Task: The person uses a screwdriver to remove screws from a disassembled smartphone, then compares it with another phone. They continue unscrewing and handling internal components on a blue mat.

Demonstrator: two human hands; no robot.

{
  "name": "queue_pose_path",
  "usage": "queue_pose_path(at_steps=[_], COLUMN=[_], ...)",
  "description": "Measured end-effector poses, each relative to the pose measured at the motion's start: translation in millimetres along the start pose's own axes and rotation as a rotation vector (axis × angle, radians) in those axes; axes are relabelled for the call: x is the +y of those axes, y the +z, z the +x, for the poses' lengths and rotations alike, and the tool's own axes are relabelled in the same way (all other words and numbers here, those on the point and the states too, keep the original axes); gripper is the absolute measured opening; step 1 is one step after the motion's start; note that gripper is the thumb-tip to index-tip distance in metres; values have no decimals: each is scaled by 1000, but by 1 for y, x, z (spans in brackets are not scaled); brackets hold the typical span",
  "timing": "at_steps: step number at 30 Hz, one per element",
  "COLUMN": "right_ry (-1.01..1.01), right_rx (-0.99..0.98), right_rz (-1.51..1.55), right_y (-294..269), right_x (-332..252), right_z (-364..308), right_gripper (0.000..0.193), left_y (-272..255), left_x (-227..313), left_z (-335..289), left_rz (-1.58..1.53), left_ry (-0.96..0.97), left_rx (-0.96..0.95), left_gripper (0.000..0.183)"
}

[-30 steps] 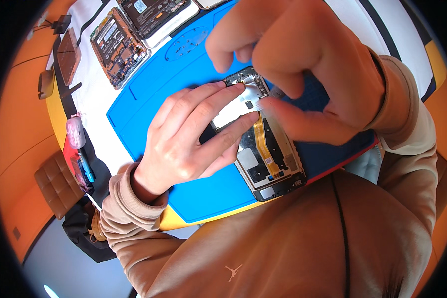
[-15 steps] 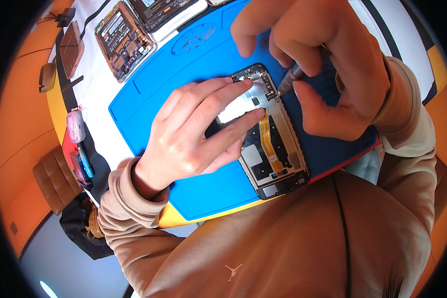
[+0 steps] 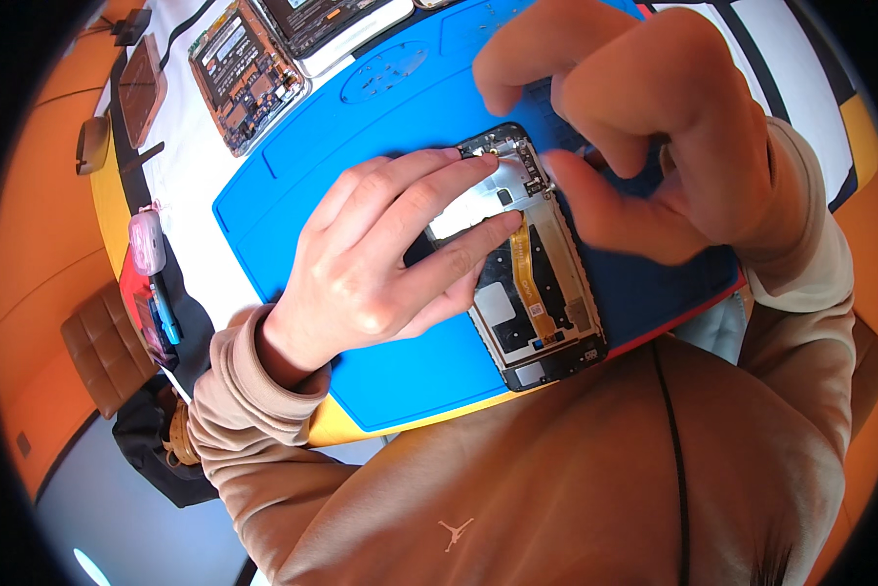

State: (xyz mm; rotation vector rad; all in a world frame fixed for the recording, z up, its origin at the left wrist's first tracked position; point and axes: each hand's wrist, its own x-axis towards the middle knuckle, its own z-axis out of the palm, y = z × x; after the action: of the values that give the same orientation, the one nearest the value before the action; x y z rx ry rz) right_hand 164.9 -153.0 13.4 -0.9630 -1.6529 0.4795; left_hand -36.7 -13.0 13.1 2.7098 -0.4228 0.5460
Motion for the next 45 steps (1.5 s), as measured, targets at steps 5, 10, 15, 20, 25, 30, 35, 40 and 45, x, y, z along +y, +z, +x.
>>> queue_pose_path(at_steps=[5, 10, 15, 20, 25, 30, 35, 40, 45], right_ry=[12, 22, 30, 41, 46, 47, 56, 59, 65], right_rx=[-5, -13, -19, -22, -23, -18, -20, -22, -29], right_rz=[-3, -3, 2, 3, 9, 12, 15, 17, 20], right_y=[1, 0, -1, -2, -1, 0, 1, 0, -1], right_x=[-1, -2, -4, -5, -5, -5, -5, -5, -4], right_z=[0, 1, 1, 1, 1, 1, 1, 1, 1], right_gripper=[25, 25, 25, 25, 26, 26, 26, 26, 26], left_y=[3, 3, 3, 1, 1, 3, 3, 4, 3], left_x=[-2, -2, -2, -1, -1, -1, -2, -2, -2], left_z=[-1, -1, 0, 0, 0, -1, -1, -1, -1], left_rz=[10, -1, 5, -1, 5, 0, 4, 7, -1], left_ry=[18, 13, 20, 11, 9, 7, 12, 14, 12], left_rx=[20, 26, 28, 20, 17, 22, 25, 25, 24], left_gripper=[34, 34, 34, 35, 35, 35, 34, 35, 35])
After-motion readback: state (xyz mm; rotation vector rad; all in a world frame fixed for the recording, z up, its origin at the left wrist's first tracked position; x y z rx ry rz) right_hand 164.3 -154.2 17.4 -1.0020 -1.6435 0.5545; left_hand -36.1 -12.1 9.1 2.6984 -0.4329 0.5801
